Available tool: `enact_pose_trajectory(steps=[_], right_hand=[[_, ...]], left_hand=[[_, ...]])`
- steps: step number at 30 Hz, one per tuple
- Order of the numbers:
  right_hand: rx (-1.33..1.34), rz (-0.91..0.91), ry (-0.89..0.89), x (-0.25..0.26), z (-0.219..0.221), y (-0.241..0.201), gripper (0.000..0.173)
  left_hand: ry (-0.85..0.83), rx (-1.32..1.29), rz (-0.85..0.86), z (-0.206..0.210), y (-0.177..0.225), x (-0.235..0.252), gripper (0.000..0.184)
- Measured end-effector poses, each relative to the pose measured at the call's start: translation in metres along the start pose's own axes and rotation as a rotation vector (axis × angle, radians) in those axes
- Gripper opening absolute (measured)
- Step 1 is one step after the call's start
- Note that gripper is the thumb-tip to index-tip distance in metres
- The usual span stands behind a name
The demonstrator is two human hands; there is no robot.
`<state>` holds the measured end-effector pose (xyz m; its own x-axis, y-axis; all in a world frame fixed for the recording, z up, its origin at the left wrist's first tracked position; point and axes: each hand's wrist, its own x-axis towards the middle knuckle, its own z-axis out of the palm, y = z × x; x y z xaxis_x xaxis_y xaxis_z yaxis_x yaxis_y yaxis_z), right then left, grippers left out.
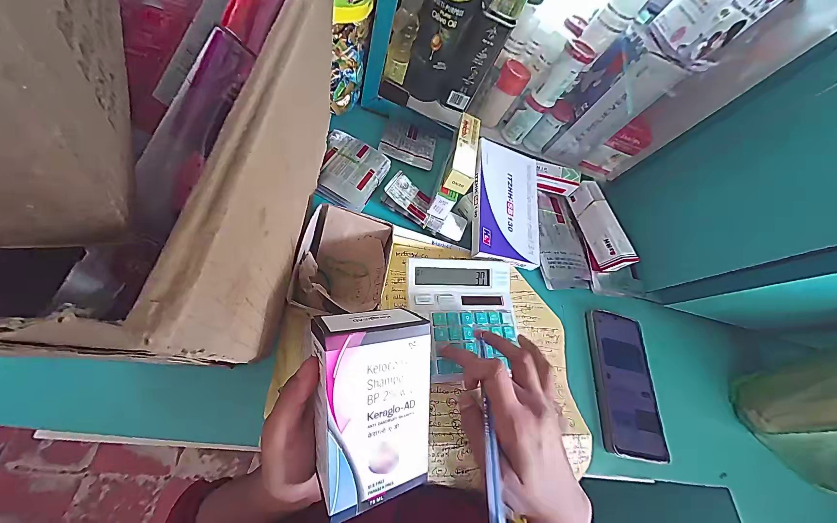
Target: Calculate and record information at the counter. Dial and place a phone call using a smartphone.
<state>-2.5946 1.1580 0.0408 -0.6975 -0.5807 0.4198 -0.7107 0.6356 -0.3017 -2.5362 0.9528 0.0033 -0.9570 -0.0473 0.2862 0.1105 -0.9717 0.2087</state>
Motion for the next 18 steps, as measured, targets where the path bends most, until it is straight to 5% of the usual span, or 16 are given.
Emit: enact_pose_trajectory(steps=[8,18], right_hand=[[0.003,0.198,0.199,-0.010,-0.020,0.019,0.021],[-0.115,0.218,0.191,-0.017,-0.016,0.020,0.026]], left_hand=[[-0.019,0.012,-0.009,0.002,0.002,-0.001,0.039],[0.048,-0.038,-0.108,-0.018,-0.002,-0.008,0.055]])
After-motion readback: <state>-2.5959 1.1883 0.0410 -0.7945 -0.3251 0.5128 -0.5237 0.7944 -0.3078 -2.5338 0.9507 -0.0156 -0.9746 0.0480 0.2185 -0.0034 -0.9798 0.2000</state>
